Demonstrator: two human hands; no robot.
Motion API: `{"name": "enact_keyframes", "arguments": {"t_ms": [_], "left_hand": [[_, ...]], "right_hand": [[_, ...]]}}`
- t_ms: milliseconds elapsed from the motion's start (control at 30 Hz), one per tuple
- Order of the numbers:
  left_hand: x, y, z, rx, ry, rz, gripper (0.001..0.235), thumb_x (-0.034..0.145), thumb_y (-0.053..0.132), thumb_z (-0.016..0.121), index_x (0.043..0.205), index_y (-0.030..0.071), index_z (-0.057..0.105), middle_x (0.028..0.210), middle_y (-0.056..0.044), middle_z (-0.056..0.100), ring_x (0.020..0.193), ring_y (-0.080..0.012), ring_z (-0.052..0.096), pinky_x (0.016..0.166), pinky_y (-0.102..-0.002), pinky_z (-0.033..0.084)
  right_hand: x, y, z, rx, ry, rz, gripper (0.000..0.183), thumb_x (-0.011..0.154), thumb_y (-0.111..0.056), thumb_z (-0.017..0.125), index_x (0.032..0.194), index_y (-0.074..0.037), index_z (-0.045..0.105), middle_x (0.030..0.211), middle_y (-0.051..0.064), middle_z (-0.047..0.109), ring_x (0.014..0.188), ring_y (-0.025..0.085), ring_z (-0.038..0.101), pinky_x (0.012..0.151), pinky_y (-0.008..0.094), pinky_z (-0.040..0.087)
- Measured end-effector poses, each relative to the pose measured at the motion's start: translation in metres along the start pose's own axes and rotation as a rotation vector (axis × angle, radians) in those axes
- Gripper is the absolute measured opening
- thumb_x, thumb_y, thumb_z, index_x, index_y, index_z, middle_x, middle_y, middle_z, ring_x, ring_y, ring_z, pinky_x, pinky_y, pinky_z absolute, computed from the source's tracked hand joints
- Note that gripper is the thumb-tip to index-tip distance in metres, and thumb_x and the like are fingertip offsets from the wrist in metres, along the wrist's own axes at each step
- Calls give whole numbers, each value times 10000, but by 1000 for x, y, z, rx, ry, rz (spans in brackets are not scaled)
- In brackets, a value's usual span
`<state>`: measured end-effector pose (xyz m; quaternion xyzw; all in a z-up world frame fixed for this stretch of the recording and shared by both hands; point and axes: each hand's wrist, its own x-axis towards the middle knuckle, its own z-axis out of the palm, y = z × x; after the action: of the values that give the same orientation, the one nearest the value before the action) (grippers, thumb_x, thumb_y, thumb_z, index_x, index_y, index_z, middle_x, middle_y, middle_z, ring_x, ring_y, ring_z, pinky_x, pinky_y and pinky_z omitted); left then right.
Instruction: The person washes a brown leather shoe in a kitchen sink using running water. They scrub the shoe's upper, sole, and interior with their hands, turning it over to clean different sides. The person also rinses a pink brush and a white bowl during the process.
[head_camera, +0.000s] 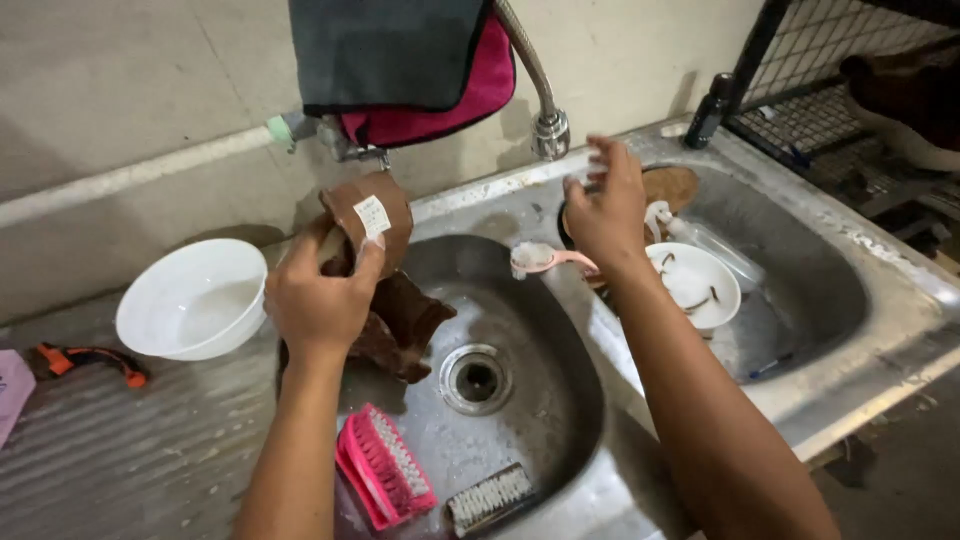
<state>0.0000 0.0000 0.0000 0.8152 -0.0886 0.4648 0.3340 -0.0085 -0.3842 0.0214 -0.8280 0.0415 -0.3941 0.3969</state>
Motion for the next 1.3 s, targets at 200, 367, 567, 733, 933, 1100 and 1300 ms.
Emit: {"name": "enact_keyframes", "arguments": {"t_ms": [200, 367, 567, 733, 933, 1100, 1300], "left_hand": [[1, -18, 0, -74, -46, 77, 516, 1049, 447, 1000, 1360, 37, 957, 1116, -122, 969, 1008, -368, 919, 889, -531, 689], [7, -25, -2, -137, -95, -153, 616, 951, 413, 1112, 1440, 78, 942, 1144, -260, 931, 1151, -503, 904, 927, -567, 769], [8, -27, 1, -165, -47, -334, 598, 968, 335, 1104, 1490, 111, 918, 1241, -238, 906, 1171, -411, 904, 950, -516, 775], [-17, -30, 10, -342, 46, -663, 509, 1097, 530, 1011, 1505, 257, 876, 1246, -49, 908, 1132, -236, 894, 932, -497, 760], [-62, -4, -5, -254, -123, -988, 768, 1082, 726, 893, 1596, 159, 827, 1598, -205, 840, 1615, -447, 721, 1319, -617, 551], [-71, 15, -14, -400, -313, -1215, 1093, 1137, 699, 777, 1925, -3, 494, 1972, -311, 501, 1877, -484, 416, 1547, -627, 358], [-123, -145, 53, 241, -1007, -765, 819, 1256, 663, 479, 1669, 51, 833, 1732, -201, 815, 1703, -405, 698, 1404, -625, 565]], "right_hand": [[58, -32, 13, 79, -308, 80, 762, 1185, -217, 843, 1871, -126, 523, 1886, 187, 510, 1731, 395, 550, 1460, 629, 422], [-22, 3, 70, -17, -128, -324, 382, 1127, -191, 895, 1423, -20, 725, 1189, 350, 784, 1231, 670, 780, 1052, 746, 614], [-113, -72, 64, 122, -347, -183, 589, 1034, -516, 991, 1425, -171, 717, 1254, 178, 834, 1241, 512, 858, 1059, 638, 681], [-138, -96, 58, 303, -313, -303, 678, 996, -583, 1017, 1429, -147, 731, 1240, 143, 797, 1256, 456, 834, 1062, 558, 694], [-124, -102, 31, 246, -423, -401, 510, 1196, -383, 885, 1588, -63, 825, 1358, 215, 852, 1311, 488, 857, 1042, 577, 713], [-92, -87, 13, 340, -524, -336, 318, 1154, -289, 927, 1456, -191, 943, 1302, 161, 908, 1194, 472, 910, 979, 546, 732], [-73, -39, 32, 619, -619, 190, 284, 1229, -127, 789, 1469, -138, 941, 1106, 97, 994, 945, 131, 909, 757, 273, 754]]}}
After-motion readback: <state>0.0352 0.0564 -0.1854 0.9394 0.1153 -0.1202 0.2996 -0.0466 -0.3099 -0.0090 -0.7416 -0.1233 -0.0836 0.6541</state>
